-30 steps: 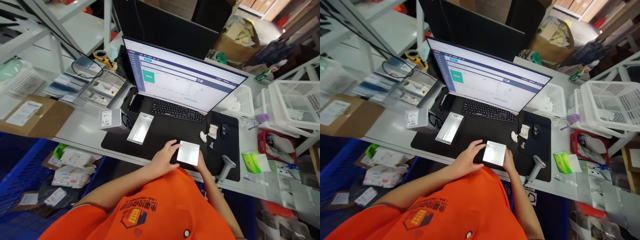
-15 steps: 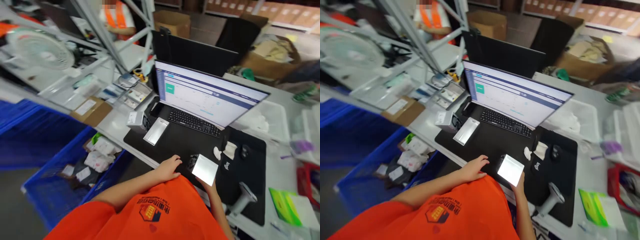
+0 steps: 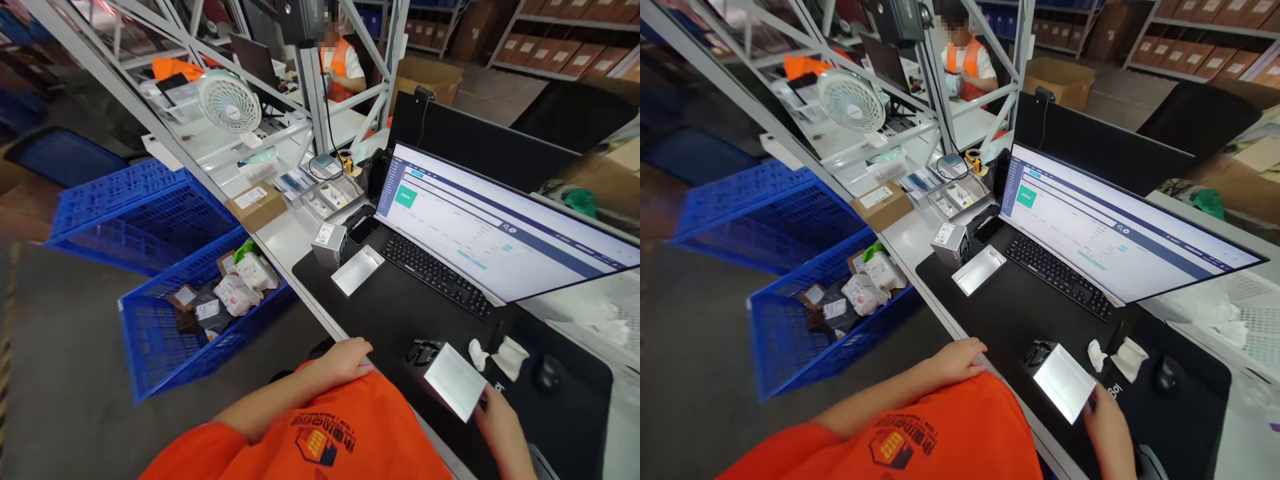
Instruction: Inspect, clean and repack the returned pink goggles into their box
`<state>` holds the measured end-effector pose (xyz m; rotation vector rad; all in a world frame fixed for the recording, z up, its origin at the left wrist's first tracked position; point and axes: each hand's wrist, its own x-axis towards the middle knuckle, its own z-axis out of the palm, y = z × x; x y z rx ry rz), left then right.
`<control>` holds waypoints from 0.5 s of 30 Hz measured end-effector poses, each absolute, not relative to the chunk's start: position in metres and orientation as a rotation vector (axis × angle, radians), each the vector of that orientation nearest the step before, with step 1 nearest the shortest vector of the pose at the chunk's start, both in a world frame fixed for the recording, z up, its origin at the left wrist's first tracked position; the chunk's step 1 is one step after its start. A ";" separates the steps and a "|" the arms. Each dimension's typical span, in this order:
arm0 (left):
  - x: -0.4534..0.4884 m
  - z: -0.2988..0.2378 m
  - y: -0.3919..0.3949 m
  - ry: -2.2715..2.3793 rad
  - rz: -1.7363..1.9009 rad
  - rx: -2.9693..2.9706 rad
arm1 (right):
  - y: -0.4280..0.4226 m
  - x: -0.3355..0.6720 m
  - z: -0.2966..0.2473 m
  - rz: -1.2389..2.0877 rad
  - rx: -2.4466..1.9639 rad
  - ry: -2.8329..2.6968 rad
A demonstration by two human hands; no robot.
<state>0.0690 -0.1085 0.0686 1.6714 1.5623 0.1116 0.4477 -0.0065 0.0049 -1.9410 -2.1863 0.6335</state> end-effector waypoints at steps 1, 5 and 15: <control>0.058 0.067 -0.108 1.561 0.113 1.681 | -0.009 0.448 0.014 0.607 -1.982 -2.168; 0.017 0.062 -0.110 1.521 0.138 1.717 | -0.037 0.421 0.058 0.345 -2.102 -2.012; -0.058 0.049 -0.101 1.354 0.166 1.840 | -0.115 0.283 0.180 0.444 -1.697 -1.587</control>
